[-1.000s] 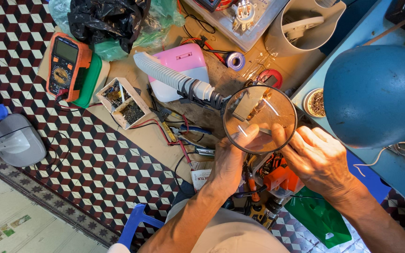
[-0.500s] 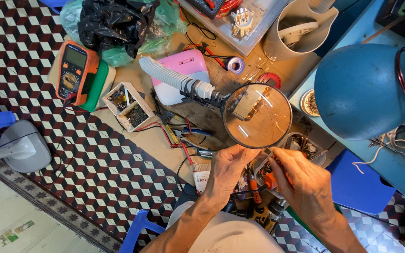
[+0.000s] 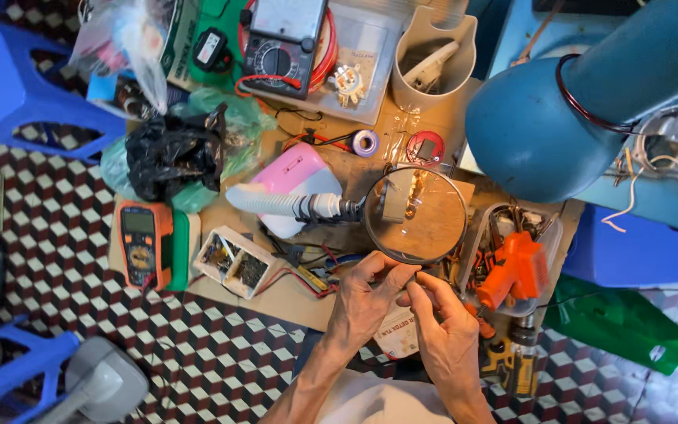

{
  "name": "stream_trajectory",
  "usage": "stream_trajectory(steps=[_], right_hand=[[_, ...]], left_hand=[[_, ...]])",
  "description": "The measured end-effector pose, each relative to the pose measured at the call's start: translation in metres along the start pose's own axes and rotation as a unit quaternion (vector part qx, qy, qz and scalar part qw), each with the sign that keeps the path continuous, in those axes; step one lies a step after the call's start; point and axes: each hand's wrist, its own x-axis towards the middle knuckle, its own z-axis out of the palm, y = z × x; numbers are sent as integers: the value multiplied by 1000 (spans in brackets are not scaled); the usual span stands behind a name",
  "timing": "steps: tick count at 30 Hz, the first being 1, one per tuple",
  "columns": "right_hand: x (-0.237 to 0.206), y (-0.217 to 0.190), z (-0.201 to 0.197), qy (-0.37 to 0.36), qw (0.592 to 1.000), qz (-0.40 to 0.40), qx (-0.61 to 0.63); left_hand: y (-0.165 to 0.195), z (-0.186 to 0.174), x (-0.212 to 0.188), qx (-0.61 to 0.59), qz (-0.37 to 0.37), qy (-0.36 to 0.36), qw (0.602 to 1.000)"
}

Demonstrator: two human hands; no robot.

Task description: The person holds a small electronic component and repeatedly examines it through a magnifying glass. They adjust the component's position and angle while looking closely at its surface and edges.

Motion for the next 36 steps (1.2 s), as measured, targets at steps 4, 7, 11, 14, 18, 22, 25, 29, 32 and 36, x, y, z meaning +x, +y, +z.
stream_trajectory(steps=[4, 7, 11, 14, 18, 22, 25, 29, 32, 36], right_hand=[[-14, -4, 32, 84, 995, 57, 14], [-19, -18, 41, 105, 991, 69, 40], [-24, -25, 45, 146, 983, 97, 53], [-19, -15, 52, 171, 971, 134, 104], [-16, 5, 60, 177, 971, 93, 135], [-10, 15, 52, 152, 976, 51, 149], [-2, 16, 46, 139, 976, 57, 160], [-4, 20, 41, 127, 971, 123, 162], [-4, 23, 35, 149, 972, 90, 159], [-2, 27, 32, 154, 975, 26, 158]], left_hand=[[-9, -15, 4, -44, -83, -25, 995], [-8, -21, 6, -98, -109, -48, 988], [-4, -23, 9, -108, -121, -71, 984], [-8, -26, 14, -65, -98, -39, 992], [-8, -32, 8, 199, -69, 19, 977], [37, -55, -13, 302, 244, -55, 920], [90, -100, -19, 295, 355, -48, 886], [102, -122, -15, 331, 227, -40, 915], [64, -86, -31, 364, 230, -202, 879], [10, -61, 0, 354, 139, -71, 922]])
